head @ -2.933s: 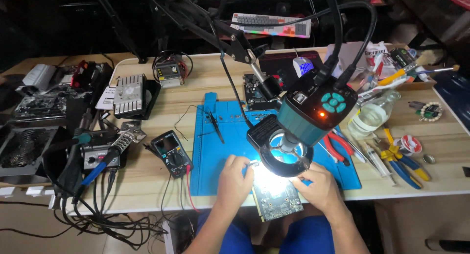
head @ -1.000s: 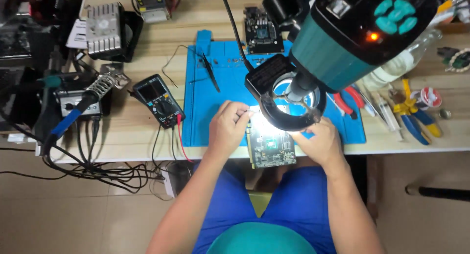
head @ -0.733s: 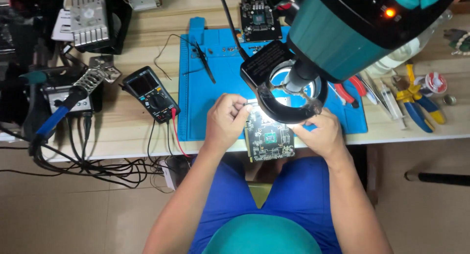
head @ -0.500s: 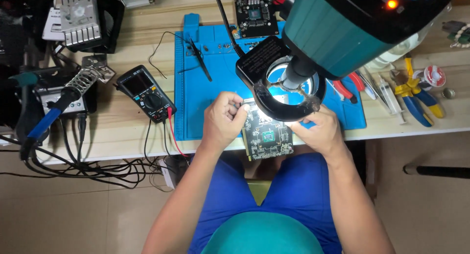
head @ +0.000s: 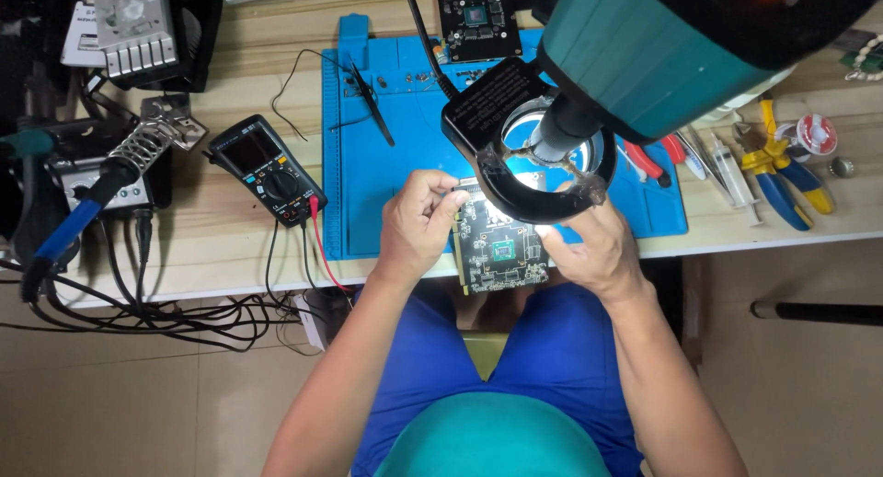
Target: Inspecting a circuit board under a digital microscope at a repair bench
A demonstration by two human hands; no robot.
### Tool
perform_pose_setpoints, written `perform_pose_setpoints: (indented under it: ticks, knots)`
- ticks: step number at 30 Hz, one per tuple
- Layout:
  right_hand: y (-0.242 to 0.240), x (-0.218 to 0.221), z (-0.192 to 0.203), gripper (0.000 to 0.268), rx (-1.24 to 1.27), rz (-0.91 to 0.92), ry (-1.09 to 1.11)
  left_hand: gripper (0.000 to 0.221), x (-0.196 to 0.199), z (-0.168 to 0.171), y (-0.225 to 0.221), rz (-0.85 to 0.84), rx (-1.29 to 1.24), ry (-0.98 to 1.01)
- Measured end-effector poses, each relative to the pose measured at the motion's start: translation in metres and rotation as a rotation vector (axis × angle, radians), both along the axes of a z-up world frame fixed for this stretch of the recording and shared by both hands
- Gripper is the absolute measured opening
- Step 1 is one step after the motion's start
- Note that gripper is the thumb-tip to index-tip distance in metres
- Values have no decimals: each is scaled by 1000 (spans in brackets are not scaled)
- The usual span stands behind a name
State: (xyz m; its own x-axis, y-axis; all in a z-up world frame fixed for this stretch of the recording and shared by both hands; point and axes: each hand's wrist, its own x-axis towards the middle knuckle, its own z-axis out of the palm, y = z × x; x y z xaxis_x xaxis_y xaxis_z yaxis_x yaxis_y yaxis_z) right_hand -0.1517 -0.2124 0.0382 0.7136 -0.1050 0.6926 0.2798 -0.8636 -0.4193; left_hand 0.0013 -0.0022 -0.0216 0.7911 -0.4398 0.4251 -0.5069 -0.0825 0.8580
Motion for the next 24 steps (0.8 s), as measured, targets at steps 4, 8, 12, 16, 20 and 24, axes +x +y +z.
perform_pose_setpoints:
  ticks: [4, 8, 12, 16, 20, 24]
  knots:
    - [-18, -7, -44, 8, -24, 42, -9, 17, -1, -1, 0, 5, -9, -7]
    - [-10, -3, -19, 11, -99, 51, -13, 17, -1, -1, -1, 4, -15, -21]
    - [-9, -1, -21, 16, -140, 33, 11, 17, 0, -4, -1, -12, -23, -19]
    - [-10, 2, -25, 14, -129, 39, 15, 16, -1, -2, -1, -20, -28, -12]
    - [-9, 2, -19, 13, -133, 51, 36, 17, -3, 2, -1, -9, -17, -17]
    - [-22, -3, -45, 10, -118, 42, 55, 17, -2, 3, -1, -3, -1, -16]
